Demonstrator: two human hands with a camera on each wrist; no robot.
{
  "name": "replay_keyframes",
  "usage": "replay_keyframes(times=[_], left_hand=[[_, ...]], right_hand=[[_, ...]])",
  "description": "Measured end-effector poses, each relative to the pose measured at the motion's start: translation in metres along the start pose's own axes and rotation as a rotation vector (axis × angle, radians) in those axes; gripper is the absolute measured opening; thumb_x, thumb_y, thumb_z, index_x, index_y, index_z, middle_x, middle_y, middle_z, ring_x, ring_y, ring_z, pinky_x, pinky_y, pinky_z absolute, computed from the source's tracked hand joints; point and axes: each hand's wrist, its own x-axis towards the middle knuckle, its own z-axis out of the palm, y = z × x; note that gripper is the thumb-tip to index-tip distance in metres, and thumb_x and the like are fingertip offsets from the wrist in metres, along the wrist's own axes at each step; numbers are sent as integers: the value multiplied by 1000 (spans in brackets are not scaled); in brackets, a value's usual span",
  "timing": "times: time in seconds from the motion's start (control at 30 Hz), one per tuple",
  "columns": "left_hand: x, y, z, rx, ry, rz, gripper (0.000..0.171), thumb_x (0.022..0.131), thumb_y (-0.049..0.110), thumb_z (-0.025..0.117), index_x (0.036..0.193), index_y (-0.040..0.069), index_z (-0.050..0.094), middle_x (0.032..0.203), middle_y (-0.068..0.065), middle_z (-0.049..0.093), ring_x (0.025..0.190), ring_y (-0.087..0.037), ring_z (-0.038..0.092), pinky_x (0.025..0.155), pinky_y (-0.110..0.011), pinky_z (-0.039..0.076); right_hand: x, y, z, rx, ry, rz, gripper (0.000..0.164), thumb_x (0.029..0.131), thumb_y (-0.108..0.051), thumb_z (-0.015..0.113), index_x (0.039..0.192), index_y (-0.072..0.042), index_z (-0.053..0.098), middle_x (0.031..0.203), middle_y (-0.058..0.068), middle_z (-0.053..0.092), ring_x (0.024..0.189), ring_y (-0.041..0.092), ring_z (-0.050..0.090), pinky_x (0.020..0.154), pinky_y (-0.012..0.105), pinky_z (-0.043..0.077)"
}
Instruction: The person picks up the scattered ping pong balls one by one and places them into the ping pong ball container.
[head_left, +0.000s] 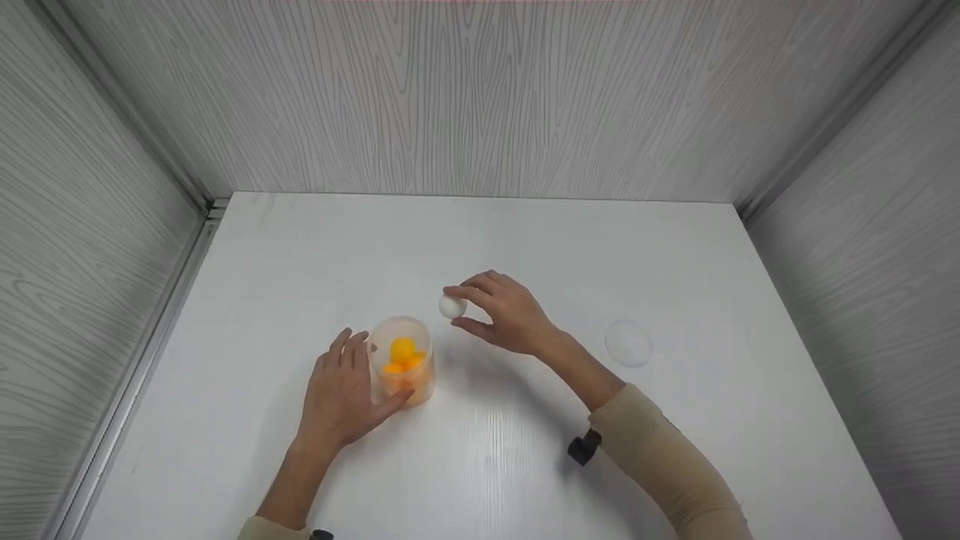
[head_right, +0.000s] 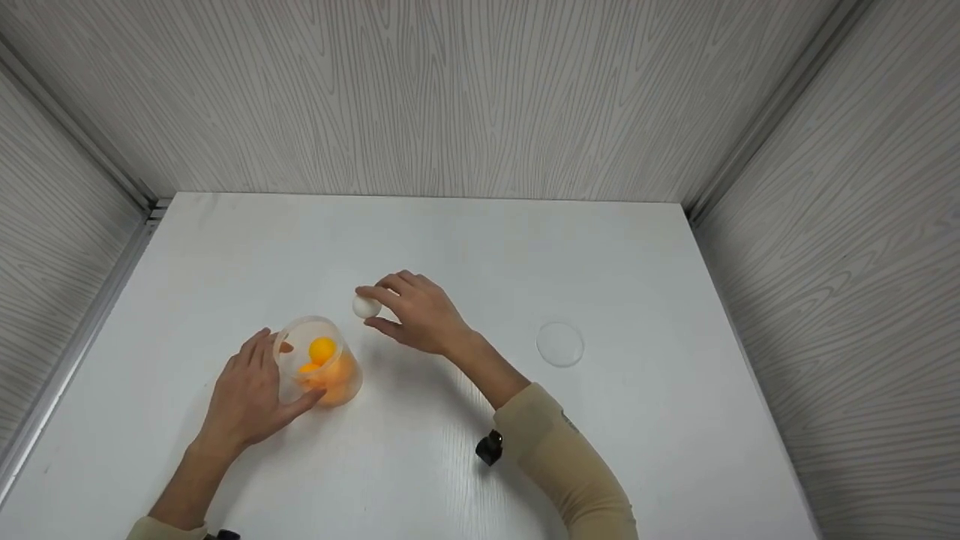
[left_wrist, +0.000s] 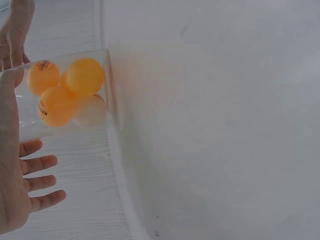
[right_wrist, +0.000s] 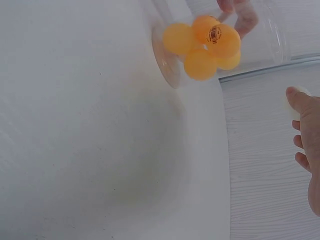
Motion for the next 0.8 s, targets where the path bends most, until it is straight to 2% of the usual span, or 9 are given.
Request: replay_keyframes(times=[0.43,0.8], left_hand=[[0,-1,0,4,2,5,95,83,72,70,135,-8,60,146,-23,61,143,-43,52,115,-56,50],[-1,-1,3,17,34,20,95,82,68,73,137,-9,57,142,-25,63,140,-43,54,112,-56,53]], right_hand=[[11,-14,-7,21,47,-42,41,95,-34,79,132,-18,70,114,1,75,104,19,70,93,31,61],[17,-33,-7,45,21,-61,42,95,-35,79,132,-18,70,112,1,75,104,18,69,92,28,61]])
